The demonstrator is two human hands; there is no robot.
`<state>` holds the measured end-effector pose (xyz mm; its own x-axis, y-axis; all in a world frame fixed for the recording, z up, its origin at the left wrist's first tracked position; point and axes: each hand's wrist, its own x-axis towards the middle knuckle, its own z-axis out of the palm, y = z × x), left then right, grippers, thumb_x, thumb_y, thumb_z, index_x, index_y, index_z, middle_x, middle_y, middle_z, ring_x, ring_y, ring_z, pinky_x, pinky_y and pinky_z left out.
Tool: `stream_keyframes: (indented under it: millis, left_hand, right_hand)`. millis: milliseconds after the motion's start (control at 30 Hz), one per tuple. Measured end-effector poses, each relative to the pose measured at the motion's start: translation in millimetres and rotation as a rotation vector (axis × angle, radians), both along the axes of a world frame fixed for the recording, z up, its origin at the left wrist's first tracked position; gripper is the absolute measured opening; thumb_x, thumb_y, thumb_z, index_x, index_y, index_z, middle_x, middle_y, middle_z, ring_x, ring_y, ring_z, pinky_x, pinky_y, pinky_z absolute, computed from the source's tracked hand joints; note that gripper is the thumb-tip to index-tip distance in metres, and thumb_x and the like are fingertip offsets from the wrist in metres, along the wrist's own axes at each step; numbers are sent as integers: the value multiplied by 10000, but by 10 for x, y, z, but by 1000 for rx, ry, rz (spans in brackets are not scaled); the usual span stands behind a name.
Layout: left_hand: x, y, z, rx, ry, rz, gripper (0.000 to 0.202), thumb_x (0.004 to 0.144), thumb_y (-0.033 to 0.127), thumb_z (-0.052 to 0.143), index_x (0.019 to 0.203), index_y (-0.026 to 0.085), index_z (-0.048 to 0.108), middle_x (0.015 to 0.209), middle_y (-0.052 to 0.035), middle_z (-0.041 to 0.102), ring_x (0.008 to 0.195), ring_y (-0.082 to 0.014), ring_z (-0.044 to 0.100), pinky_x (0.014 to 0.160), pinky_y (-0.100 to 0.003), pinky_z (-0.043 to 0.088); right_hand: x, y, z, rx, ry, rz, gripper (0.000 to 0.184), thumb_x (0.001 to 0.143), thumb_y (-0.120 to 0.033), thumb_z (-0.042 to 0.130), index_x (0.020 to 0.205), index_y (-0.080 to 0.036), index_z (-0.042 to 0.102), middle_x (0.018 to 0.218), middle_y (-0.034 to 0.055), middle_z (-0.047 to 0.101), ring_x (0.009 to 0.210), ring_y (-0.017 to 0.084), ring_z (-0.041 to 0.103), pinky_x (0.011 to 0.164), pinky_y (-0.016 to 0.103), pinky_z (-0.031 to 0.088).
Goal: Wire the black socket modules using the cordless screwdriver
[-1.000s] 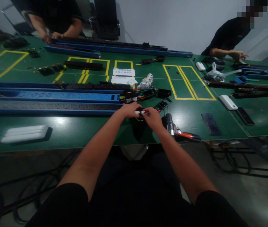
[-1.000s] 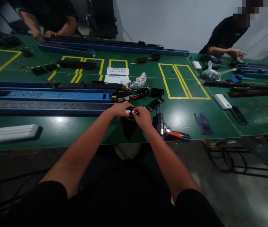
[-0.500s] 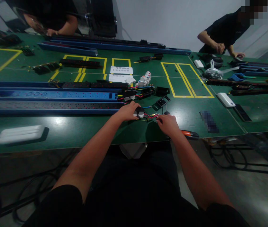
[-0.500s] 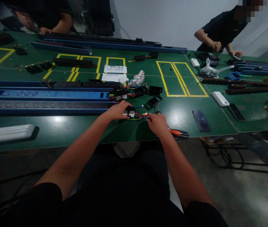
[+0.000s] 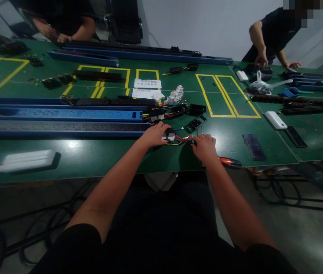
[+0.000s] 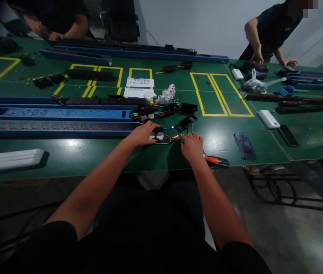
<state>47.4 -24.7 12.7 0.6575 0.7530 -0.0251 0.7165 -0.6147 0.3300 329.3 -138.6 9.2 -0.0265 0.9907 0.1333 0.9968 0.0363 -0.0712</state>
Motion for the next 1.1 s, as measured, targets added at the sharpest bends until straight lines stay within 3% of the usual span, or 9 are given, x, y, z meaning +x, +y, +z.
stream_keyframes:
  millis: [200,333,533,900,1100]
  left_hand:
    - [14,8,-46,46,-25,26,772,854,450,759,1549,279,470,1438,-131,547,1263,-353,637,994,-441,548]
    - [59,41,-42,11,8,53,768,822,446,795,1506,274,492,1434,-141,551,1213,-360,653,977,-462,550]
    - [133,29,-41,41,27,55,743,809,419,787,1464,232,489,1448,-160,576,1285,-373,597,1069,-486,508]
    - [102,8,-6,30,20,7,685,868,418,730,1473,214,483,1439,-168,575,1277,-365,627,1046,-471,529]
    - [130,7,-27,67,35,41,696,806,415,807,1415,230,526,1423,-164,535,1302,-378,584,1112,-498,484]
  right_hand:
    - [83,-123,-14,33,53,-43,270,915,-277,685,1163,-261,791,1379,118,656,1274,388,468,1006,537,394]
    - [68,-131,-18,10,55,-31,201,917,-314,713,1083,-282,821,1364,111,669,1272,404,458,986,558,400]
    - [19,-105,31,-29,60,-35,126,929,-267,701,909,-266,825,1255,123,715,1268,414,443,945,540,407]
    - [26,-88,47,-57,3,-3,190,926,-214,632,898,-234,819,1161,174,740,1204,422,466,888,532,408]
    - [9,-78,31,-31,-44,44,228,923,-222,602,953,-228,829,1183,213,702,1217,428,454,954,580,388]
